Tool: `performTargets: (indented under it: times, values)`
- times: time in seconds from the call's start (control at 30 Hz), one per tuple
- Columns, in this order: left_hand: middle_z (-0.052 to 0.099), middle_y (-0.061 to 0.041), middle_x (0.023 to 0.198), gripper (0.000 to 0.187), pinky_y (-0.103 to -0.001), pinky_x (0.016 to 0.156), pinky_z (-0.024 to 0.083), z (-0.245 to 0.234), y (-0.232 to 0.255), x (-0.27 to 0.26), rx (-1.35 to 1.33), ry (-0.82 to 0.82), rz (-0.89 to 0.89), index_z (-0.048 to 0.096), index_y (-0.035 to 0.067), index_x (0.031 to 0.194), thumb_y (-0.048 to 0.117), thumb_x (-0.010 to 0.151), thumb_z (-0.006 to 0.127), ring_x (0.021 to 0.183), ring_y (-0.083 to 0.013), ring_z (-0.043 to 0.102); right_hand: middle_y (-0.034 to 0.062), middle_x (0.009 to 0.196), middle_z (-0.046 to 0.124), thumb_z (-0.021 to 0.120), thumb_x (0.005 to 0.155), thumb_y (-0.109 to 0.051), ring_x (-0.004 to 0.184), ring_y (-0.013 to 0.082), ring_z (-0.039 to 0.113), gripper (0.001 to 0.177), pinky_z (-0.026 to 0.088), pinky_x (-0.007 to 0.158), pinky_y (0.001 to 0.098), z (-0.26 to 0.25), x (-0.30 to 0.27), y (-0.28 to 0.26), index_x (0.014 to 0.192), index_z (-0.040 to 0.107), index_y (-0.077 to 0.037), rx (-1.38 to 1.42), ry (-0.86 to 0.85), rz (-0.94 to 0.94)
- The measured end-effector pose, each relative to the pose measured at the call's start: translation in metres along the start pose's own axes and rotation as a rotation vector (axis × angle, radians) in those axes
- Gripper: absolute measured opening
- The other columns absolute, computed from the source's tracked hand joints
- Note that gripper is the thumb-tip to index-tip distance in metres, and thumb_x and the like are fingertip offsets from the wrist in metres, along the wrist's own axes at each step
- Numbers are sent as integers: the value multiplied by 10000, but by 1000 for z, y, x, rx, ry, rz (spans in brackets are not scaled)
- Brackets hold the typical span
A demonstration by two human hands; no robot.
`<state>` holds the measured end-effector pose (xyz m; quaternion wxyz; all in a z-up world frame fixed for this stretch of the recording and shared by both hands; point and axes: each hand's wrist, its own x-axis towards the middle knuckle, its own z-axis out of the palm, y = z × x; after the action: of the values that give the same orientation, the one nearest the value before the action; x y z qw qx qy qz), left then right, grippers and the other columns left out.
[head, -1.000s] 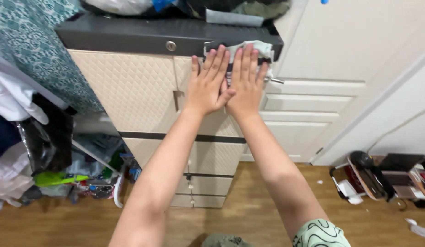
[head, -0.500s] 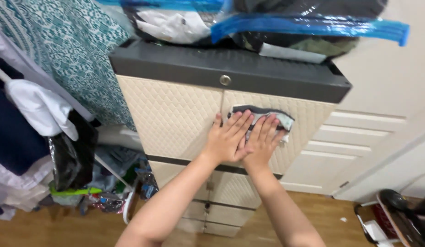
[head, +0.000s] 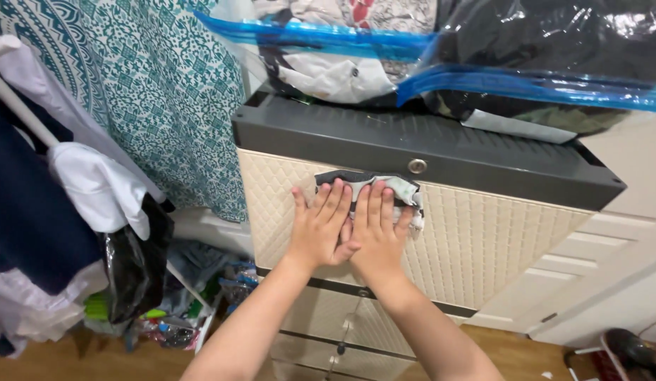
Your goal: The person wipes the exterior of a plastic storage cabinet with a cloth, then moves to a bedside table to pick up and place down several small bottles and containers. They open a drawer, place items inside, and close it.
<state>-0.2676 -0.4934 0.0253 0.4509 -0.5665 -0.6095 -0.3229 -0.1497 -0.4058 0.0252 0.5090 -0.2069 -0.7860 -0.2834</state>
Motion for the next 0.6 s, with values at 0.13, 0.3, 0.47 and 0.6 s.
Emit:
performTargets:
  times: [0.13,0.3,0.47,0.6]
  values:
    - [195,-66,1720,967,-632,1204,-152,-12,-15,11,7,0,16,311,122,1621,770,929,121,1592,-213,55,234,1627,387,553,880,-370,1546,382,272,737,114,1198,672,9,10,-9,1521,492,-12,-53,-3,-5]
    - [257,3,1700,873,-627,1207,-159,-30,-27,28,-24,35,92,364,180,1602,722,943,182,1581,-174,134,328,1623,326,604,807,-324,1536,477,213,835,96,1171,732,16,15,-17,1524,442,75,-34,-23,69]
    - [288,48,1690,810,-607,1227,-153,-51,-37,46,-69,91,140,397,198,1584,687,970,199,1576,-113,147,390,1611,272,601,829,-261,1513,538,185,837,93,1157,739,16,24,-25,1529,383,144,-25,29,125]
    - [288,69,1684,804,-619,1231,-144,-55,-42,44,-82,134,134,400,211,1583,690,973,191,1571,-98,154,401,1610,254,609,866,-246,1507,547,175,820,71,1166,723,19,23,-29,1535,367,161,-38,59,141]
